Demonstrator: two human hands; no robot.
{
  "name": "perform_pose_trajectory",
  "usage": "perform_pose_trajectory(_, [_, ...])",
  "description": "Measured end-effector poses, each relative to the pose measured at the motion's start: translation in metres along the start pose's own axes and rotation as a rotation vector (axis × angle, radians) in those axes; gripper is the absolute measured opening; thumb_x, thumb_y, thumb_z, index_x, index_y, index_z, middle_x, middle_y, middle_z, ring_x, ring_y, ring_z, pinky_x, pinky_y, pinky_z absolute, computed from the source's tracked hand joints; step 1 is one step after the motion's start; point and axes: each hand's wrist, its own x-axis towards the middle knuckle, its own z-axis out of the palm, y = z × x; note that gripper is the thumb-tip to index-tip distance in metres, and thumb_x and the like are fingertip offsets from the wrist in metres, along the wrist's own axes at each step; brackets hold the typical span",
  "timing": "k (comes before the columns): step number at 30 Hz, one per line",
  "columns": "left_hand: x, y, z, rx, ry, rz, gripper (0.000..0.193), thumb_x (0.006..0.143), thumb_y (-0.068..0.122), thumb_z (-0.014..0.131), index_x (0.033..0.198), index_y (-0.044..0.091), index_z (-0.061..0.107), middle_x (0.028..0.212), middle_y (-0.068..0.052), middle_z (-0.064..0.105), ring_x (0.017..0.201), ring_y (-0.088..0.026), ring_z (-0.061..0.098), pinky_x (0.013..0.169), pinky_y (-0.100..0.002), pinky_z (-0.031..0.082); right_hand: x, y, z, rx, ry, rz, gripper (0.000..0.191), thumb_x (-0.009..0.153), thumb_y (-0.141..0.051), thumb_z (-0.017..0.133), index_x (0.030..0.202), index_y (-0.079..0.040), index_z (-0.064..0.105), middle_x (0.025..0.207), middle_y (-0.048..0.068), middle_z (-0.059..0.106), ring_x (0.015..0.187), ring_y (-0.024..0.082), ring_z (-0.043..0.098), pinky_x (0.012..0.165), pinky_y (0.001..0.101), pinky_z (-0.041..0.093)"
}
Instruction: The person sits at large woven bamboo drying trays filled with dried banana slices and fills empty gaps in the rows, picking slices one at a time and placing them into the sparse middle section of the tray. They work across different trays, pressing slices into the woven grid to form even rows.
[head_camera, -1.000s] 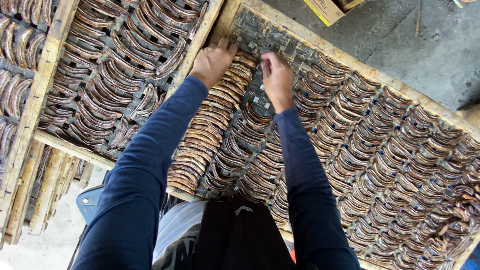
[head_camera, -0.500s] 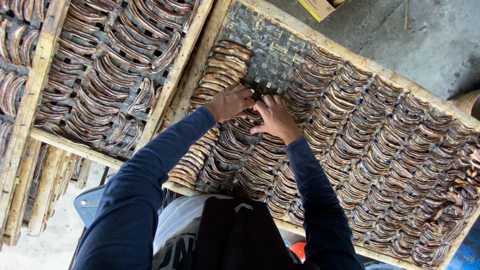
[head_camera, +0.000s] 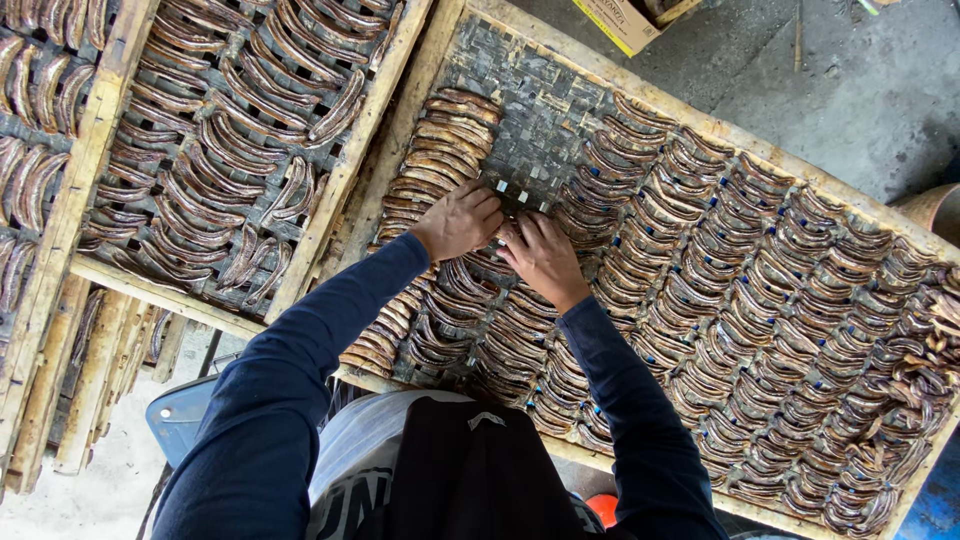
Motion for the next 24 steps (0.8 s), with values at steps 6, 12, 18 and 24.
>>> perform_pose_trajectory(6, [-0.007, -0.003, 0.002, -0.184, 0.069, -0.025, 0.058, 0.081, 0.055, 0.072, 0.108, 0.003, 0.072, 0.114, -0.014, 0.067, 0.115, -0.032, 0.06, 0.107, -0.048, 0.043, 0.0, 0.011, 0.014, -0.163, -0.106, -0.031, 0.029, 0.094, -0.018, 0.065, 0.123, -0.011, 0.062, 0.113, 0.006, 0.068, 0.107, 0.024, 0.063, 0.094, 0.0421, 0.057])
perform_pose_trajectory(12, [0.002, -0.006, 0.021, -0.046, 0.019, -0.039, 0.031, 0.086, 0.022, 0.074, 0.114, 0.01, 0.069, 0.115, -0.008, 0.068, 0.115, -0.026, 0.062, 0.106, -0.04, 0.05, 0.008, 0.027, 0.031, 0.028, -0.087, 0.015, 0.023, 0.111, -0.018, 0.065, 0.128, -0.006, 0.056, 0.097, 0.008, 0.068, 0.092, 0.024, 0.065, 0.084, 0.038, 0.057])
perform_pose_trajectory(18, [0.009, -0.015, 0.027, -0.112, 0.073, -0.015, 0.023, 0.09, 0.016, 0.072, 0.109, 0.006, 0.066, 0.1, -0.011, 0.069, 0.096, -0.029, 0.068, 0.091, -0.04, 0.056, 0.009, 0.027, 0.019, 0.05, 0.017, 0.065, 0.03, 0.099, -0.021, 0.071, 0.123, -0.008, 0.058, 0.093, 0.008, 0.07, 0.09, 0.024, 0.065, 0.084, 0.0422, 0.056])
perform_pose_trajectory(24, [0.02, -0.023, 0.016, -0.221, 0.137, -0.059, 0.028, 0.09, 0.019, 0.067, 0.117, 0.01, 0.069, 0.091, -0.008, 0.069, 0.09, -0.027, 0.068, 0.09, -0.04, 0.058, 0.031, 0.036, 0.02, 0.372, -0.081, 0.351, 0.017, 0.102, -0.013, 0.071, 0.108, -0.009, 0.055, 0.088, 0.008, 0.069, 0.077, 0.022, 0.069, 0.07, 0.037, 0.059])
